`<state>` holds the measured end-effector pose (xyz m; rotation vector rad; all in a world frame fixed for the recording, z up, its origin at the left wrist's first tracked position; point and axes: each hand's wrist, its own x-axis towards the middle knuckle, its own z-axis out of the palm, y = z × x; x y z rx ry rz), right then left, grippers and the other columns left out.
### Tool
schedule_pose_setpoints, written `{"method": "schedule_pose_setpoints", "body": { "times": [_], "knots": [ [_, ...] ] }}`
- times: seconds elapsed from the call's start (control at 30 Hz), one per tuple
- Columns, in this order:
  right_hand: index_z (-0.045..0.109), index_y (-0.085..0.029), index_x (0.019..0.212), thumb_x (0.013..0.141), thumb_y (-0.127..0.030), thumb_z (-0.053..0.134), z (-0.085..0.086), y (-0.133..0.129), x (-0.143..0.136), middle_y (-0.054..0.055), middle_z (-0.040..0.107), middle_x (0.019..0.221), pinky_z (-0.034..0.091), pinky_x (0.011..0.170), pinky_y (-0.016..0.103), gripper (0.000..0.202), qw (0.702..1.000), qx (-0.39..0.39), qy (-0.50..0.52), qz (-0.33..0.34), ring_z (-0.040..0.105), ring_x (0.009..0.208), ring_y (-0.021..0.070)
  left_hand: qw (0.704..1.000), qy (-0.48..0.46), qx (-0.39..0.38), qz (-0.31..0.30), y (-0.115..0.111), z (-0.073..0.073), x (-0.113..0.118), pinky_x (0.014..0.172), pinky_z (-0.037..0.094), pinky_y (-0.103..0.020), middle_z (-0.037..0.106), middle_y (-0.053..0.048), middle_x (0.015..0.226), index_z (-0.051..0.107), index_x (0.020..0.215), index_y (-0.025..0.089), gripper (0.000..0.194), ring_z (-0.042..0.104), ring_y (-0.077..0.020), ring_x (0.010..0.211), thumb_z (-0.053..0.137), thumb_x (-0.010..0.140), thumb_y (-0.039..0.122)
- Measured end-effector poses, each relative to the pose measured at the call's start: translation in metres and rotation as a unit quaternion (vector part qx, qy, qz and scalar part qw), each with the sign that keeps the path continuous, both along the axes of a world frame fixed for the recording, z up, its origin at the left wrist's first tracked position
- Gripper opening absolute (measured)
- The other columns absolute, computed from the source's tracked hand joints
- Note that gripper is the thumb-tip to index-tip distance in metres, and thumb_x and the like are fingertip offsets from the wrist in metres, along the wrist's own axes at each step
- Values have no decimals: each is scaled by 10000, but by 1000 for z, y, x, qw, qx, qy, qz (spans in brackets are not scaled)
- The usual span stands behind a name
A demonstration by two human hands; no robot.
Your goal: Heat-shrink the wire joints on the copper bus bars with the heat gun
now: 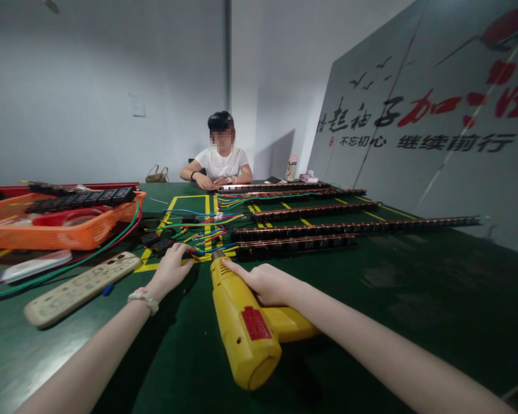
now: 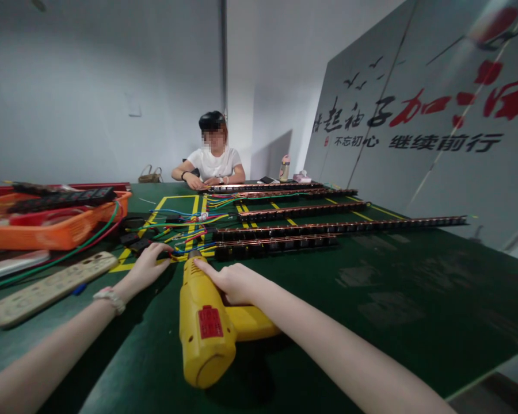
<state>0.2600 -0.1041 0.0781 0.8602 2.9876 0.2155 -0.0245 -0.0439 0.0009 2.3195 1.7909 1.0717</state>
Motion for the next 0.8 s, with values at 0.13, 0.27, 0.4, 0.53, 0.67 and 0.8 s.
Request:
{"method": "schedule_pose_setpoints", "body": {
  "times": [0.13,0.27,0.4,0.53,0.67,0.8],
  "knots": [
    [-105,-146,1427,709,-132,530,-2,0,1,62,661,768,364,523,268,959,1000,4,5,1,611,631,218,1000,-25,-12,6,-3,3,1,856,423,-372,565,-65,911,586,892,171,221,534,-223,913,500,711,264],
    [-137,-154,1420,706,-135,535,-1,-1,0,59,659,776,372,539,273,981,1000,-6,4,-9,609,631,217,998,-44,-30,13,-8,6,3,815,440,-353,572,-63,877,588,887,160,237,546,-207,851,476,709,268],
    [-113,-159,1425,723,-143,537,2,-2,-1,67,657,791,369,536,266,956,1000,-14,3,-17,609,634,210,995,-87,-35,17,-9,8,1,779,454,-345,596,-69,874,596,891,147,274,563,-205,819,461,679,255],
    [-86,-147,1429,728,-173,555,4,-4,-1,64,648,765,360,519,264,950,1000,-11,-2,-17,603,626,217,984,-138,-100,-58,-10,12,-10,758,471,-329,629,-57,883,628,900,165,299,585,-201,810,526,653,297],
    [-111,-164,1425,725,-179,555,3,-3,-1,60,652,780,366,538,271,966,1000,-6,-3,-19,604,642,222,971,-169,-137,-101,-15,20,-19,711,475,-318,640,-45,803,653,931,182,356,587,-199,754,595,663,410],
    [-103,-175,1428,721,-202,559,3,-3,-1,57,659,806,371,546,272,969,1000,-3,-1,-23,608,648,219,958,-220,-159,-94,-21,27,-19,692,470,-286,638,-39,809,637,1003,181,440,595,-189,767,597,684,481]
  ]
}}
